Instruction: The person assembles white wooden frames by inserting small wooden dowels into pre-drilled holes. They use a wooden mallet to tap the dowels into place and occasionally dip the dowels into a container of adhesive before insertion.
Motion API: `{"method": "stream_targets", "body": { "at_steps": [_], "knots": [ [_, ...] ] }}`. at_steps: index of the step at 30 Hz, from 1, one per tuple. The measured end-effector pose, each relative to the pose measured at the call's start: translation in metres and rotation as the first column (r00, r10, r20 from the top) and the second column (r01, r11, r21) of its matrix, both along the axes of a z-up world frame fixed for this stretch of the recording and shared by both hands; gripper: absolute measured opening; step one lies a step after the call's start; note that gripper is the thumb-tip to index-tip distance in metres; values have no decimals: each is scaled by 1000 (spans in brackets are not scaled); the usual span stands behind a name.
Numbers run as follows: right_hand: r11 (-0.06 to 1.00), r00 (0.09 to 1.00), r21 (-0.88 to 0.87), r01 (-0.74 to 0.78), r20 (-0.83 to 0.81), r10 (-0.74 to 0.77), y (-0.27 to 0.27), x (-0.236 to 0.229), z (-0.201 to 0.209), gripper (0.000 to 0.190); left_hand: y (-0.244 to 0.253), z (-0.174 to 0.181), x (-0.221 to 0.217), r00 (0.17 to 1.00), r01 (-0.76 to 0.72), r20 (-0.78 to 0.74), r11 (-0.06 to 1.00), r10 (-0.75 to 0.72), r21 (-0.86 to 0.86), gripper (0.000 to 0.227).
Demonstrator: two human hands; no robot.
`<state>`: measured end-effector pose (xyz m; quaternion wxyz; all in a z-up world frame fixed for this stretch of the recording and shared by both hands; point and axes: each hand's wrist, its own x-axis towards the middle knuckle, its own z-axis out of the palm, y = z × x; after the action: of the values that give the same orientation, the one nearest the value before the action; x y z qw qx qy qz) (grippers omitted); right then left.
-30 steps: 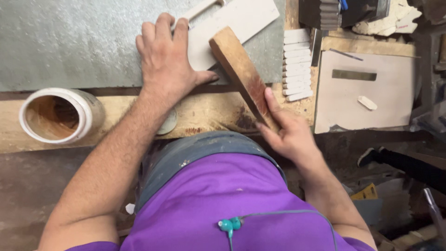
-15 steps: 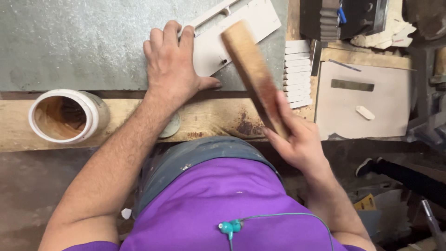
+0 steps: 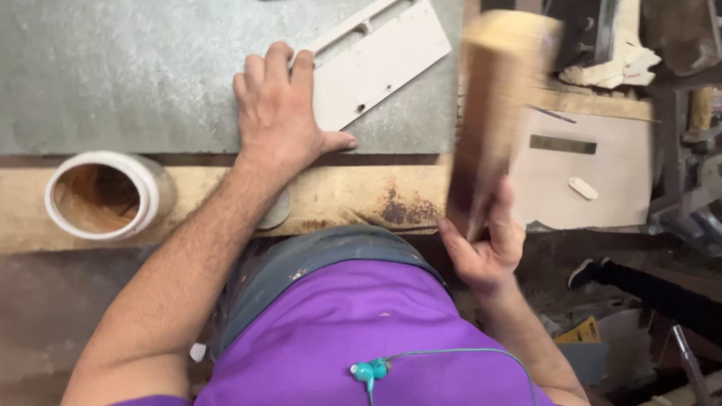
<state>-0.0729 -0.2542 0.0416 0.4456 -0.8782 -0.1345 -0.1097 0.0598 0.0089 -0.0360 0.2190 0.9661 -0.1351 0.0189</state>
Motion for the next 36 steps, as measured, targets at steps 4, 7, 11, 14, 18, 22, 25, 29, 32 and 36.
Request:
{"method": "stream_targets", "body": {
  "at_steps": [4, 7, 11, 14, 18, 22, 25, 29, 32, 36],
  "knots": [
    [948, 786, -293, -122, -612, -88, 1, 11, -17, 89, -1, -3, -3, 999, -1, -36, 998, -1, -57, 116],
    [901, 839, -411, -141, -532, -112, -15, 16, 15, 89, 4, 0, -2, 999, 2, -54, 1000, -3, -24, 123],
    [975, 998, -213, -61, -22, 58, -5, 7, 15, 89, 0, 0, 3, 999, 6, -40, 1000, -6, -12, 122],
    [959, 959, -280, -45, -280, -37, 5, 8, -9, 89, 5, -1, -8, 1000, -1, -31, 1000, 0, -25, 119],
    [949, 796, -308, -61, -589, -140, -10, 15, -7, 90, 2, 7, -3, 999, -9, -39, 999, 8, -33, 122],
    [1000, 914, -3, 17, -406, -17, -30, 7, -13, 85, 2, 15, 1, 998, -8, -63, 991, -1, -135, 129],
    [995, 890, 10, 97, -448, -82, -39, 8, -22, 84, 9, 31, 0, 990, -119, -120, 920, 79, -374, 101],
    [992, 889, 37, 117, -450, -88, -46, 7, -38, 85, 10, 45, 9, 754, -519, -642, 471, -141, -713, 42],
    [993, 887, -5, 122, -448, -111, -48, 7, -45, 86, 0, 46, 15, 593, -662, -730, 310, -340, -683, 34],
    [983, 854, 82, 166, -510, -102, -48, 7, -52, 87, -13, 43, 12, 639, -566, -637, 298, -431, -769, 28]
  ]
}}
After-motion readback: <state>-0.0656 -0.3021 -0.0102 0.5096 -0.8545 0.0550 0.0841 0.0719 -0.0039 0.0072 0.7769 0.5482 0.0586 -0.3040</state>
